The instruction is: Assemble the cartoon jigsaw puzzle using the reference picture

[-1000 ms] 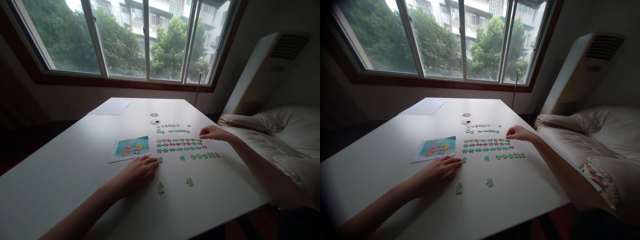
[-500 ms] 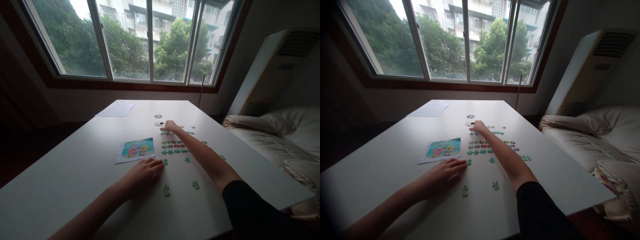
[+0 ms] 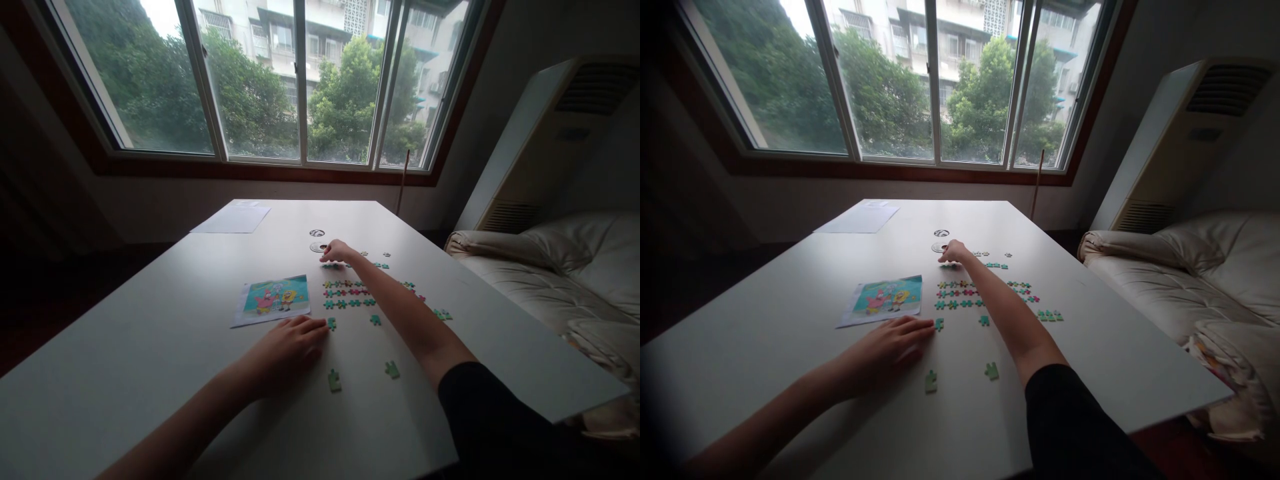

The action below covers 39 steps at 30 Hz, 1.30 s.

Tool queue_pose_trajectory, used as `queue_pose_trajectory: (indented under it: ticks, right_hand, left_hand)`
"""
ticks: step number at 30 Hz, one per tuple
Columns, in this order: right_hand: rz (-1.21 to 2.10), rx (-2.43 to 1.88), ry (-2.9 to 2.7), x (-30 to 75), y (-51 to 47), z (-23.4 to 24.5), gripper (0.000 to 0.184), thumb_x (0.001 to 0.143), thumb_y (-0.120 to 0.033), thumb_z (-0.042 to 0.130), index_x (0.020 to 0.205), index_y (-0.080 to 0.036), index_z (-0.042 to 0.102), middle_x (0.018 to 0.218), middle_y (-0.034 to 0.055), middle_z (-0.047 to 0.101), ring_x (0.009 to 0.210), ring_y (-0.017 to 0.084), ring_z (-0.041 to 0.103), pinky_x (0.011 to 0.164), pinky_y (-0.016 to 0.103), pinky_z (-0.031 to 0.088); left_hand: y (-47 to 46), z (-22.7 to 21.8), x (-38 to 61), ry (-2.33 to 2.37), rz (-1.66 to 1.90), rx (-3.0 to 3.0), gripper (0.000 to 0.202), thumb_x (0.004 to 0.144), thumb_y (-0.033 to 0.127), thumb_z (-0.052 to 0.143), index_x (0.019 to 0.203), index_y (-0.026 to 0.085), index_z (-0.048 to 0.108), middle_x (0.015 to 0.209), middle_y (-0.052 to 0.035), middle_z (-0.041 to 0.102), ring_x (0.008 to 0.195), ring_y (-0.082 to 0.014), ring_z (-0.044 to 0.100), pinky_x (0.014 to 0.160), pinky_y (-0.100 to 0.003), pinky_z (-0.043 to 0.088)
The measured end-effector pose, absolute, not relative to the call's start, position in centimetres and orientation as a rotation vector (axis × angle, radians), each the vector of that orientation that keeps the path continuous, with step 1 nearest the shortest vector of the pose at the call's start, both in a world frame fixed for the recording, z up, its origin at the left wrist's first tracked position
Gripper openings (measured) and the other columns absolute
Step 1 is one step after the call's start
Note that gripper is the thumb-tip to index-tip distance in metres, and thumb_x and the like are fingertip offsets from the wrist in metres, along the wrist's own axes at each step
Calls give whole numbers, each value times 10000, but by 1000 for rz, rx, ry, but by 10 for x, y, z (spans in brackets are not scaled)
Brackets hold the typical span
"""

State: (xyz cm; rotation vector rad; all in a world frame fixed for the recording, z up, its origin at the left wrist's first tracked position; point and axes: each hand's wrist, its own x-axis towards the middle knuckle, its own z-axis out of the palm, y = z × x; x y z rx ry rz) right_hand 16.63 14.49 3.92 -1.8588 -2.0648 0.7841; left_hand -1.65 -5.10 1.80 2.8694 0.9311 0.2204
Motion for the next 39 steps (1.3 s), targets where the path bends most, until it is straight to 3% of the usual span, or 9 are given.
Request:
queue_pose_trajectory:
  ticks: [7,13,23,33,39]
  right_hand:
    - [934,-1585,-2082,224,103,62,231,680,-283,702,808,-119,603,726,35,643,583,65,547,510,159,435]
    - [1185,-1594,-2039,320,50,72,356,616,-406,719,791,-127,582,738,39,624,653,115,593,621,241,498]
    - [1181,-1762,-2185,435,-9,64,368,650,-494,633,778,-153,582,723,39,604,714,165,563,644,245,424]
    - [1233,-2136,-2218,442,-11,48,332,572,-445,674,751,-167,640,748,43,632,694,161,562,620,236,411]
    - [1259,-2093,-2232,441,-6,40,359,560,-450,675,771,-161,647,737,39,633,677,156,554,606,229,407]
  left_hand:
    - [-50,15,-17,924,242,2860,362,869,219,432,1228,200,475,1266,-59,515,1103,-248,487,911,-429,425]
    - [-50,15,-16,913,265,2845,363,859,215,440,1217,205,491,1254,-59,527,1112,-248,489,927,-425,417]
    - [-50,14,-15,949,191,2835,377,871,238,433,1246,221,468,1292,-51,493,1157,-264,460,957,-443,392]
    - [-50,10,-12,917,258,2880,380,881,235,410,1256,214,465,1270,-65,514,1133,-252,478,934,-435,411]
    - [-49,10,-11,917,253,2897,374,880,233,415,1249,215,475,1264,-72,519,1124,-256,487,925,-437,420]
